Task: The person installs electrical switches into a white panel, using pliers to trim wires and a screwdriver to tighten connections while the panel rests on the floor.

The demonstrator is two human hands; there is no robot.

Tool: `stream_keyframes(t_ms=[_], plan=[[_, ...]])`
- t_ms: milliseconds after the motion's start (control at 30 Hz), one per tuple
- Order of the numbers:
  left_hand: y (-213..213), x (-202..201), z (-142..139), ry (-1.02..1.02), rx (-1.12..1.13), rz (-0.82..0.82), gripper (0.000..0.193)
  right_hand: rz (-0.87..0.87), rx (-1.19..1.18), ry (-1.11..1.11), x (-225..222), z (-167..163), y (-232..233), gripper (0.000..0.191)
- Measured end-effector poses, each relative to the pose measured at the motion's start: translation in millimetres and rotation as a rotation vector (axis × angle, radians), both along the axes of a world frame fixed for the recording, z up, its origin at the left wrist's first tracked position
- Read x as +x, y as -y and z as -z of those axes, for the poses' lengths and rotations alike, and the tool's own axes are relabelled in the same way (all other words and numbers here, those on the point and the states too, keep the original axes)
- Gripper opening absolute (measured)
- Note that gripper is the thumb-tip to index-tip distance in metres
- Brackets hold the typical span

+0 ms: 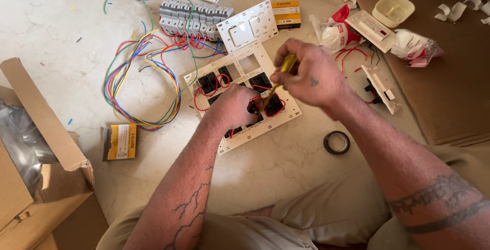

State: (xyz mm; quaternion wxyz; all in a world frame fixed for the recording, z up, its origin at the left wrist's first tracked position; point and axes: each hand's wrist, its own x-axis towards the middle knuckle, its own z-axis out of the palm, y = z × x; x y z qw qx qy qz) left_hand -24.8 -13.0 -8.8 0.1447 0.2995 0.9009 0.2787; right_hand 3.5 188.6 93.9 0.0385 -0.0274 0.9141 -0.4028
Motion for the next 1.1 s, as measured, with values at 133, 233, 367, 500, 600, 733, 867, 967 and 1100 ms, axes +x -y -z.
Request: stream_keyframes(t_ms=[133,233,367,500,600,733,867,967,1100], plan=[[-1,-2,3,0.026,-0.038,-0.008,0.03,-0.185,0.013,-0.217,6,-2,10,0.022],[-1,-2,2,0.062,-0.032,-0.029,0.032,-0.202,0.024,-0.254,9,-3,13,0.022],[-1,0,-2,0.074,-0.044,-0.028,0.032,-0.145,0.05,-0.205,9,-4,13,0.024],[-1,0,-4,0.057,-0.085,-0.026,0.037,-0.21,0.05,-0.301,10,-3,16,0.025],[-2,-1,-2,0.084,-0.137,-0.027,0.035,-0.206,0.082,-0.261,11,-2,19,0.026],[-2,-2,3,0.013,-0.105,0.007,0.039,-0.29,0.175,-0.383,16,-2,22,0.027],[-2,-3,4,0.011,-0.138,0.003,0.042,-0.313,0.223,-0.363,17,-3,25,0.028],[-2,-2,3,0.02,-0.149,-0.003,0.042,-0.313,0.204,-0.373,16,-4,24,0.027],[-2,-2,0,0.073,-0.168,-0.021,0.043,-0.282,0.218,-0.356,14,-5,22,0.027]])
